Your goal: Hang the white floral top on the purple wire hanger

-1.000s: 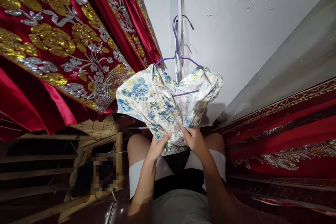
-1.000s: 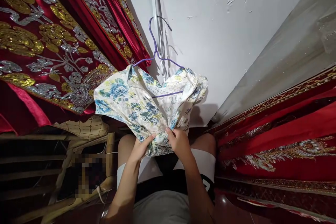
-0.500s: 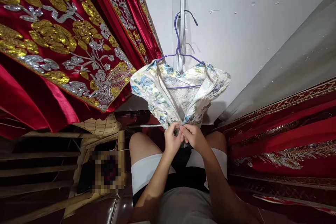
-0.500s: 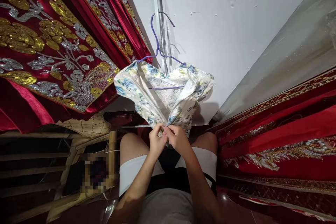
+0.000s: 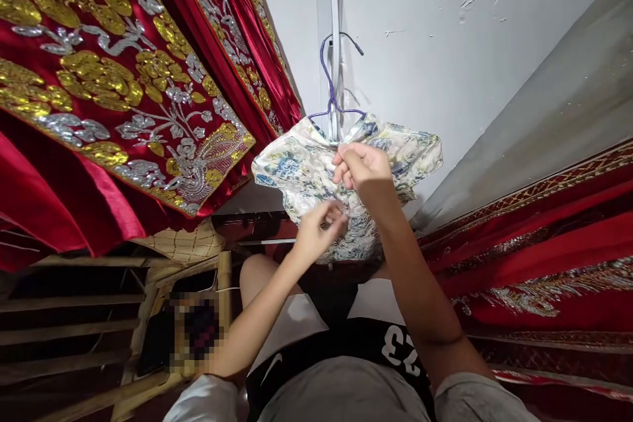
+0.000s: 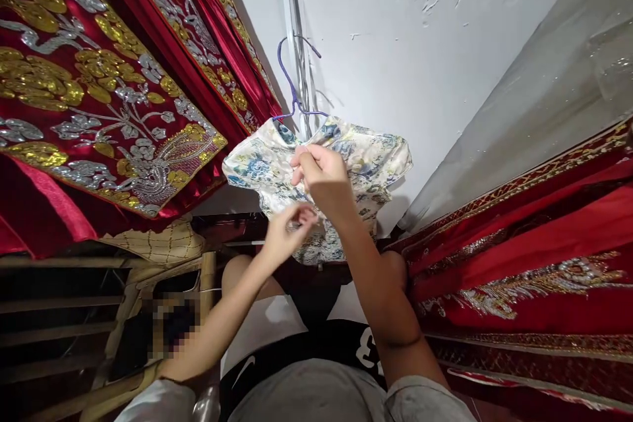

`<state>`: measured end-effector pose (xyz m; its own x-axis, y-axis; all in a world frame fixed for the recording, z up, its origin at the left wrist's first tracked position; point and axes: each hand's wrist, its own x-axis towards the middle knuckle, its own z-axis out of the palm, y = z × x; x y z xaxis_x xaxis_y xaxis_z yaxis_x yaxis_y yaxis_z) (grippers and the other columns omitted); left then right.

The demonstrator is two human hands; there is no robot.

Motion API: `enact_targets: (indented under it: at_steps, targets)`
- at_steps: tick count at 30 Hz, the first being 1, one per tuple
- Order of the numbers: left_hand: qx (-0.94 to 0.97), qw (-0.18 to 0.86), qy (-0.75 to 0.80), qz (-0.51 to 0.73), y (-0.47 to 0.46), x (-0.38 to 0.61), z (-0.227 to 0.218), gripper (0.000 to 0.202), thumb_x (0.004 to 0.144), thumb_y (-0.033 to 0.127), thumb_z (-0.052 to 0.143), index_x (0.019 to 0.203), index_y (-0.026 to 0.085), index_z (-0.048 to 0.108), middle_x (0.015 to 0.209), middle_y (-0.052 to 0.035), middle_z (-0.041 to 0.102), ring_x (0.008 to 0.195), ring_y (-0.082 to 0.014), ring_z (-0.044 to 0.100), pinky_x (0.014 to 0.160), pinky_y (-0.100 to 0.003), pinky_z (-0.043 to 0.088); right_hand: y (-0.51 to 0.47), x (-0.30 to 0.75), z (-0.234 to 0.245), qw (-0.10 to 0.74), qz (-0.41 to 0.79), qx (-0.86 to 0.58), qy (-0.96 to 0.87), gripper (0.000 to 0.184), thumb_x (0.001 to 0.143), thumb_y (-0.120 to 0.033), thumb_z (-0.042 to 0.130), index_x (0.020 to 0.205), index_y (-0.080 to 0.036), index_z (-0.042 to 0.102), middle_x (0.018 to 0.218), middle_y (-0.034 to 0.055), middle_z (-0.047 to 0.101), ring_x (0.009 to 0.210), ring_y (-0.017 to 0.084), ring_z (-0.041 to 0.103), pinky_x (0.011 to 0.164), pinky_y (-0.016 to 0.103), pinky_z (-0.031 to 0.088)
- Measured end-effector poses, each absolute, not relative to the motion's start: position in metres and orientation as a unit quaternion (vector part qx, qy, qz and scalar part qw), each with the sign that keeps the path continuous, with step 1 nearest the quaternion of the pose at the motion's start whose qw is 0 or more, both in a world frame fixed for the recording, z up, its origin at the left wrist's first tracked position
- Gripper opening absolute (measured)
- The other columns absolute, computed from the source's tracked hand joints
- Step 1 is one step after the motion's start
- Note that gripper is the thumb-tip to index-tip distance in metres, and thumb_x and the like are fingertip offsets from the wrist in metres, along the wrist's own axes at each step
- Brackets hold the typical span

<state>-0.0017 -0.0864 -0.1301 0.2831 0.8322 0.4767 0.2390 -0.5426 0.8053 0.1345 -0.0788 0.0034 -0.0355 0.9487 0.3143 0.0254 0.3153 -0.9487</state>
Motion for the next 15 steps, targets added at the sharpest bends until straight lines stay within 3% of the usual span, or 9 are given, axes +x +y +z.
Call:
enact_targets:
  at_steps: [1,3,8,12,15]
  targets:
    - [0.714,0.271,0.36,0.535,-0.081,-0.006,-0.108,0.028,0.096,0.031,0.058,0.12,0.018,0.066,0.091,-0.0062,0.07,0.079,-0.017,0.064,0.078,-0.03,0.051,-0.084,0.135,0.002,0.554,0.411,-0.419,-0.59,0.031,0.101,-0.039,0.052,0.078,-0.019,0.058,0.062,-0.0013,0.058,0.047,0.006,0.042,0.047,0.02,0.033]
    - [0.697,0.187,0.348,0.598,-0.07,-0.011,-0.065,0.034,0.099,0.037,0.056,0.127,0.019,0.064,0.091,-0.0042,0.07,0.077,-0.0154,0.063,0.077,-0.029,0.051,-0.09,0.136,0.002,0.548,0.399,-0.432,-0.595,0.032,0.101,-0.038,0.052,0.076,-0.019,0.058,0.061,-0.0019,0.055,0.048,0.007,0.042,0.049,0.021,0.035]
    - [0.771,0.056,0.301,0.558,-0.049,-0.008,-0.002,0.024,0.101,0.034,0.058,0.088,0.015,0.068,0.085,-0.0032,0.069,0.079,-0.0133,0.061,0.077,-0.027,0.048,-0.076,0.139,-0.017,0.546,0.337,-0.47,-0.606,0.033,0.098,-0.039,0.052,0.071,-0.02,0.056,0.054,-0.0037,0.046,0.048,0.009,0.037,0.05,0.024,0.029]
    - [0.628,0.033,0.311,0.713,-0.028,-0.046,-0.006,0.021,0.101,0.03,0.058,0.087,0.015,0.063,0.084,-0.0001,0.064,0.08,-0.0099,0.059,0.077,-0.023,0.048,-0.074,0.143,-0.062,0.467,0.318,-0.549,-0.616,0.038,0.092,-0.038,0.053,0.058,-0.021,0.051,0.047,-0.0035,0.039,0.046,0.011,0.034,0.05,0.028,0.025]
    - [0.489,0.146,0.305,0.804,-0.01,-0.099,-0.038,0.024,0.104,0.029,0.05,0.085,0.017,0.057,0.074,0.0041,0.058,0.071,-0.0063,0.055,0.072,-0.019,0.047,-0.092,0.142,-0.096,0.455,0.366,-0.548,-0.599,0.037,0.087,-0.039,0.054,0.055,-0.021,0.05,0.046,-0.003,0.039,0.047,0.012,0.038,0.051,0.028,0.028]
